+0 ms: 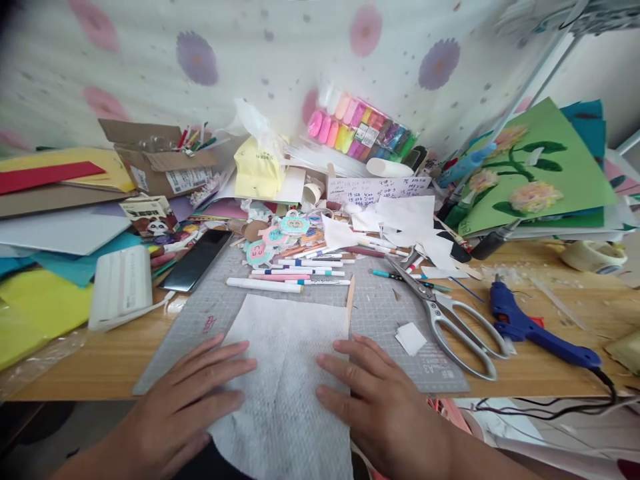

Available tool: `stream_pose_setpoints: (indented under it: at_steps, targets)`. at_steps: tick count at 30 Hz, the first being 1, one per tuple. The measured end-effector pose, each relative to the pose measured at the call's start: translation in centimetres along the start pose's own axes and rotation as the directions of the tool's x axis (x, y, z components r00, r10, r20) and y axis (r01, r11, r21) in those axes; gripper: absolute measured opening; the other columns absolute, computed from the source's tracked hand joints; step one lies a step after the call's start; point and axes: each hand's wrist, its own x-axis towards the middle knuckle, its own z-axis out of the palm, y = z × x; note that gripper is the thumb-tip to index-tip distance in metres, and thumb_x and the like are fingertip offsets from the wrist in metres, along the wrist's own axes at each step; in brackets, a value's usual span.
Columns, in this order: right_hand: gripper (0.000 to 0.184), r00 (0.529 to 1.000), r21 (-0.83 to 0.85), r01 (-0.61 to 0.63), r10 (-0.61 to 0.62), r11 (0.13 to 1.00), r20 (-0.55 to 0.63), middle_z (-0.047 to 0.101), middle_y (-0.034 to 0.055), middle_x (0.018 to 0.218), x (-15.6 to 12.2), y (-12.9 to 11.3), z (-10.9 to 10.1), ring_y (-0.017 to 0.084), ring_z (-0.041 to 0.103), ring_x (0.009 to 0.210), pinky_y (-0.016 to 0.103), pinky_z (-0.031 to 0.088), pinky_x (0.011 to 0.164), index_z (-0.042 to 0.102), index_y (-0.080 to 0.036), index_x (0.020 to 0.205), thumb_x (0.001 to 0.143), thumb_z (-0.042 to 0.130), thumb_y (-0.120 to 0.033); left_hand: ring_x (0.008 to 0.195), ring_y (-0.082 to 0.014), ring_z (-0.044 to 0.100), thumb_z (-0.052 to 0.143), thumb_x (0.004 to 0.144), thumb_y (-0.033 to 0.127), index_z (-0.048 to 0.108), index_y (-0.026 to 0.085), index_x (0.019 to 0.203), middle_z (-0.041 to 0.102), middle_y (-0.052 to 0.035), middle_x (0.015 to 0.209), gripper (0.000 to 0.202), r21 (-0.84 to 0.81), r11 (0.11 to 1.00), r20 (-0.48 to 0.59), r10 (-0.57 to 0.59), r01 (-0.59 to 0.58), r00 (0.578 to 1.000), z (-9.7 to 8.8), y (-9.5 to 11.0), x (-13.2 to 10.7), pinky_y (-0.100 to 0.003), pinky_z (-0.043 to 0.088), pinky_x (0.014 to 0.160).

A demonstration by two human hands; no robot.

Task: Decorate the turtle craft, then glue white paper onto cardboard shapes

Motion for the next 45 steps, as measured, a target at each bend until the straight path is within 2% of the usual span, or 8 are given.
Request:
stream_pose_setpoints:
  at_steps: [7, 12, 15, 18, 22, 25, 30, 45]
  targets:
    - [0.018, 0.951, 0.483, -0.237, 0.302, 0.843, -0.06, 0.067, 0.0057, 0.094, 1.5, 0.4, -0.5, 0.02, 0.059, 0.086, 0.034, 0.048, 0.076, 0.062, -0.024, 0.095, 0.086, 0.047, -0.02, 0.078, -0.0153, 0.067, 0.047, 0.085, 0.021, 0.059, 0.027, 0.102, 0.072, -0.0009, 0.086, 0.022, -0.148, 0.954, -0.1, -0.278, 0.262, 0.955, 0.3, 0.2, -0.2, -0.022, 0.052, 0.073]
    - [0.037, 0.79, 0.418, -0.589, 0.602, 0.691, 0.118, 0.06, 0.0002, 0.06, 3.3, 0.5, -0.3, 0.017, 0.057, 0.059, 0.028, 0.044, 0.058, 0.056, -0.021, 0.062, 0.09, 0.039, -0.037, 0.071, -0.0184, 0.067, 0.047, 0.086, 0.035, 0.047, 0.024, 0.114, 0.07, -0.0025, 0.085, 0.03, -0.25, 0.739, -0.016, -0.649, 0.625, 0.761, 0.6, -0.5, 0.7, -0.025, 0.052, 0.06]
    - [0.04, 0.681, 0.35, -0.715, 0.717, 0.605, 0.153, 0.057, -0.0004, 0.055, 4.0, 0.7, 0.3, 0.017, 0.055, 0.054, 0.027, 0.041, 0.05, 0.05, -0.021, 0.057, 0.088, 0.039, -0.044, 0.069, -0.0174, 0.066, 0.051, 0.083, 0.033, 0.021, 0.022, 0.135, 0.069, -0.0026, 0.084, 0.061, -0.425, 0.645, 0.107, -0.66, 0.635, 0.743, 0.3, -1.0, 1.3, -0.028, 0.053, 0.062]
    - [0.026, 0.628, 0.329, -0.758, 0.766, 0.563, 0.137, 0.056, -0.0029, 0.054, 4.1, 0.9, 1.0, 0.016, 0.055, 0.051, 0.026, 0.04, 0.048, 0.055, -0.022, 0.073, 0.084, 0.044, -0.043, 0.06, -0.0147, 0.063, 0.05, 0.083, 0.028, 0.014, 0.023, 0.14, 0.066, 0.0022, 0.074, 0.067, -0.382, 0.682, 0.072, -0.651, 0.624, 0.755, 0.3, -1.3, 1.4, -0.025, 0.051, 0.058]
    - [0.036, 0.647, 0.33, -0.737, 0.758, 0.591, 0.088, 0.058, -0.0055, 0.057, 3.9, 1.0, 1.6, 0.017, 0.057, 0.05, 0.027, 0.044, 0.049, 0.049, -0.02, 0.115, 0.082, 0.048, -0.035, 0.064, -0.0139, 0.063, 0.051, 0.083, 0.028, 0.046, 0.027, 0.124, 0.067, 0.0021, 0.08, 0.041, -0.074, 0.856, -0.061, -0.516, 0.511, 0.855, 1.0, -1.9, 0.7, -0.023, 0.049, 0.061]
    - [0.036, 0.707, 0.258, -0.688, 0.707, 0.678, 0.029, 0.064, -0.0028, 0.064, 3.8, 1.0, 1.7, 0.017, 0.061, 0.055, 0.028, 0.047, 0.052, 0.051, -0.022, 0.118, 0.084, 0.046, -0.033, 0.077, -0.016, 0.064, 0.048, 0.085, 0.025, 0.058, 0.025, 0.108, 0.067, -0.0009, 0.09, 0.025, 0.0, 0.909, -0.04, -0.416, 0.417, 0.908, 1.4, -2.2, 0.5, -0.024, 0.049, 0.068]
    - [0.03, 0.829, 0.115, -0.555, 0.56, 0.824, -0.01, 0.071, 0.0036, 0.094, 3.5, 1.0, 1.9, 0.021, 0.066, 0.079, 0.035, 0.051, 0.071, 0.064, -0.026, 0.105, 0.09, 0.039, -0.028, 0.071, -0.0183, 0.063, 0.041, 0.087, 0.022, 0.061, 0.022, 0.102, 0.065, -0.0033, 0.08, 0.025, 0.086, 0.899, 0.024, -0.433, 0.429, 0.901, 1.6, -2.0, 1.0, -0.03, 0.049, 0.064]
    - [0.041, 0.843, -0.006, -0.534, 0.532, 0.846, -0.078, 0.067, 0.002, 0.068, 3.6, 0.8, 1.8, 0.019, 0.061, 0.059, 0.03, 0.046, 0.055, 0.05, -0.019, 0.126, 0.086, 0.044, -0.021, 0.072, -0.0204, 0.064, 0.041, 0.088, 0.029, 0.06, 0.02, 0.108, 0.067, -0.0053, 0.084, 0.029, 0.182, 0.905, 0.011, -0.393, 0.384, 0.92, 2.2, -3.1, 0.9, -0.03, 0.049, 0.06]
